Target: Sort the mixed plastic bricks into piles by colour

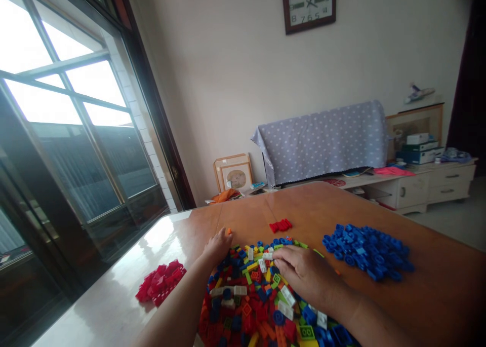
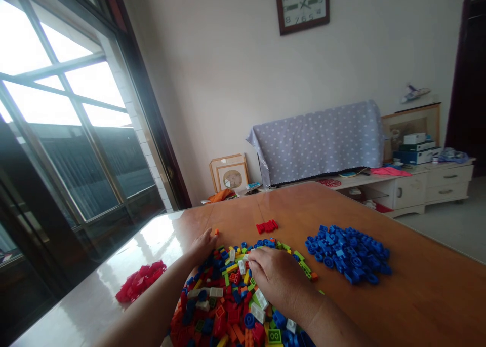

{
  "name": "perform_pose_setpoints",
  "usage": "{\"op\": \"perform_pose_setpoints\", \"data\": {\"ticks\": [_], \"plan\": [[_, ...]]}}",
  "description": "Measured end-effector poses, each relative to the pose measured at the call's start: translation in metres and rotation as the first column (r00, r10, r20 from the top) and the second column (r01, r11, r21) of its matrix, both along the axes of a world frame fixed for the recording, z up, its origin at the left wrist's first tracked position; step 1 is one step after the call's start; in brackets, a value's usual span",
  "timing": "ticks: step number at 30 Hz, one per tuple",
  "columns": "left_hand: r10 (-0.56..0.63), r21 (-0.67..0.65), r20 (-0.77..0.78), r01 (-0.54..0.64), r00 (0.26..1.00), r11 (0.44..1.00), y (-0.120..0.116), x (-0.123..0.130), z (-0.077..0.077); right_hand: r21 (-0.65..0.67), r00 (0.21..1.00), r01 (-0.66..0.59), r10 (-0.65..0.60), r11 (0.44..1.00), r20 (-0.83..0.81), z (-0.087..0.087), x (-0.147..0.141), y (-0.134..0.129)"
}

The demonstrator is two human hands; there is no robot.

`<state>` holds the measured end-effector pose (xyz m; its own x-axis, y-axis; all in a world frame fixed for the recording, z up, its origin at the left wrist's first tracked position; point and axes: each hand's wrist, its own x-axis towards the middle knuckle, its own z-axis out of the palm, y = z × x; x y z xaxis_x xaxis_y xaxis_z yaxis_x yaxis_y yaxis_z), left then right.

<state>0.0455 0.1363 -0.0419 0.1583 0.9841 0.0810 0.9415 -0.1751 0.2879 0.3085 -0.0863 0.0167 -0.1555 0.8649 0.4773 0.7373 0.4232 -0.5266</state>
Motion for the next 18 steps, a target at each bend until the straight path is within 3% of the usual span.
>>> {"op": "perform_pose_setpoints", "data": {"ticks": [6,13,18], "plan": [[-0.034,0.026,0.058,0.033,0.998,0.999,-0.019,-0.006,0.006,-0.002,1.000,0.000,0.000,1.000,0.004,0.002,0.001,-0.002],[-0.297,-0.014,0.164,0.303,0.941,0.953,-0.068,0.014,0.028,0.003,1.000,0.005,-0.005,1.000,0.005,-0.001,0.002,0.001],[-0.386,-0.070,0.222,0.409,0.896,0.910,-0.093,0.024,0.034,-0.007,0.999,0.038,-0.038,0.999,-0.004,-0.004,0.005,0.001]]}}
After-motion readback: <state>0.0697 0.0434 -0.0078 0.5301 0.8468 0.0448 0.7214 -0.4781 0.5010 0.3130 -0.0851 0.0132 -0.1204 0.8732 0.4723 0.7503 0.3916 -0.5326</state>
